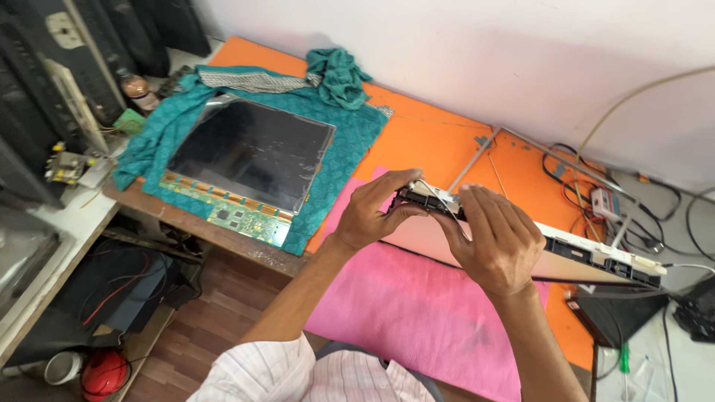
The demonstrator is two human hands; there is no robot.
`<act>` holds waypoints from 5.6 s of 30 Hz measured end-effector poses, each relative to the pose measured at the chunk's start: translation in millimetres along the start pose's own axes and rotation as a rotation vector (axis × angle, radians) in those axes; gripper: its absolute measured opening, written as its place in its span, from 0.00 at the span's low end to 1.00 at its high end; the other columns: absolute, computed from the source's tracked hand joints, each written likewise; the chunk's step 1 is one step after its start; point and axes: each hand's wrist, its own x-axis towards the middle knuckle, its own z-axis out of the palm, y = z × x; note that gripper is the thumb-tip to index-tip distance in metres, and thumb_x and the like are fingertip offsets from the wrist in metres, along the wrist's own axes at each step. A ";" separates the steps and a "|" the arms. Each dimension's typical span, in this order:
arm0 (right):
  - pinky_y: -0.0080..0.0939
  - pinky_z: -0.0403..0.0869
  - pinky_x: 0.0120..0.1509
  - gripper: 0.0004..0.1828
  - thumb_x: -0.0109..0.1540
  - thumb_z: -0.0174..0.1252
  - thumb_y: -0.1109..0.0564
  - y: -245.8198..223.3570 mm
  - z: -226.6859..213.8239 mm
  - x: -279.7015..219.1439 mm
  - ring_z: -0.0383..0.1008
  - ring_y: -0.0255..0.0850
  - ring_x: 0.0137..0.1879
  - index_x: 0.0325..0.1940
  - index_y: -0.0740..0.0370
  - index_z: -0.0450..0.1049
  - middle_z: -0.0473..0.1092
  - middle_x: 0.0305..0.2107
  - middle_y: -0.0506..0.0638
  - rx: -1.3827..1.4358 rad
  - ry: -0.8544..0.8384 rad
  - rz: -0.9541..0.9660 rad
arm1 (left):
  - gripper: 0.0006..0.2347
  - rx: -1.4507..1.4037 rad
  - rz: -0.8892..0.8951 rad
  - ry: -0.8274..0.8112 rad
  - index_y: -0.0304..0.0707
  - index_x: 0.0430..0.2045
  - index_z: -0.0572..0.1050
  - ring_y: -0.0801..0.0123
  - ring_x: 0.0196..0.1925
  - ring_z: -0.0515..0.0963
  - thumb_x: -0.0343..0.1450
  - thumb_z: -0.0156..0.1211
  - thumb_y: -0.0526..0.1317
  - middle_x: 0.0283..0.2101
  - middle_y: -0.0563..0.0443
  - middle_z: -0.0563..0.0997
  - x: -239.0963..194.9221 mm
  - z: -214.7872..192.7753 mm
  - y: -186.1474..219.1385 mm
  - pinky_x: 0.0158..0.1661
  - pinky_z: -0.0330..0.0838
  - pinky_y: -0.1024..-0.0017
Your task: The person assembles an LCD panel by aligning and snapping a black plastic frame onto a white backlight sheet. They then remove the frame, inspect the backlight, and reattach the frame, handling the components by hand on a pink foam pad.
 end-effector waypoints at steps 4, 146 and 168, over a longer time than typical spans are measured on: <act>0.47 0.80 0.55 0.20 0.61 0.74 0.53 3.3 5.8 -2.0 0.82 0.53 0.50 0.48 0.72 0.78 0.78 0.40 0.59 -0.039 -0.003 -0.037 | 0.20 0.018 0.057 -0.072 0.31 0.54 0.73 0.56 0.51 0.85 0.70 0.72 0.39 0.50 0.42 0.82 6.0 -3.1 -8.6 0.50 0.82 0.68; 0.55 0.80 0.63 0.15 0.67 0.61 0.56 33.9 -5.9 -19.1 0.81 0.55 0.53 0.49 0.73 0.79 0.78 0.43 0.62 -0.092 -0.133 0.037 | 0.25 -0.421 -0.175 -0.483 0.35 0.57 0.76 0.62 0.49 0.87 0.63 0.75 0.34 0.52 0.44 0.85 41.2 -29.4 -41.1 0.54 0.81 0.67; 0.61 0.74 0.65 0.17 0.64 0.59 0.48 42.6 -1.3 -25.6 0.81 0.53 0.50 0.43 0.66 0.80 0.78 0.43 0.58 -0.199 -0.114 0.038 | 0.26 -0.844 -0.391 -0.635 0.42 0.65 0.69 0.64 0.68 0.77 0.71 0.70 0.42 0.65 0.51 0.76 36.7 -27.3 -73.4 0.68 0.75 0.64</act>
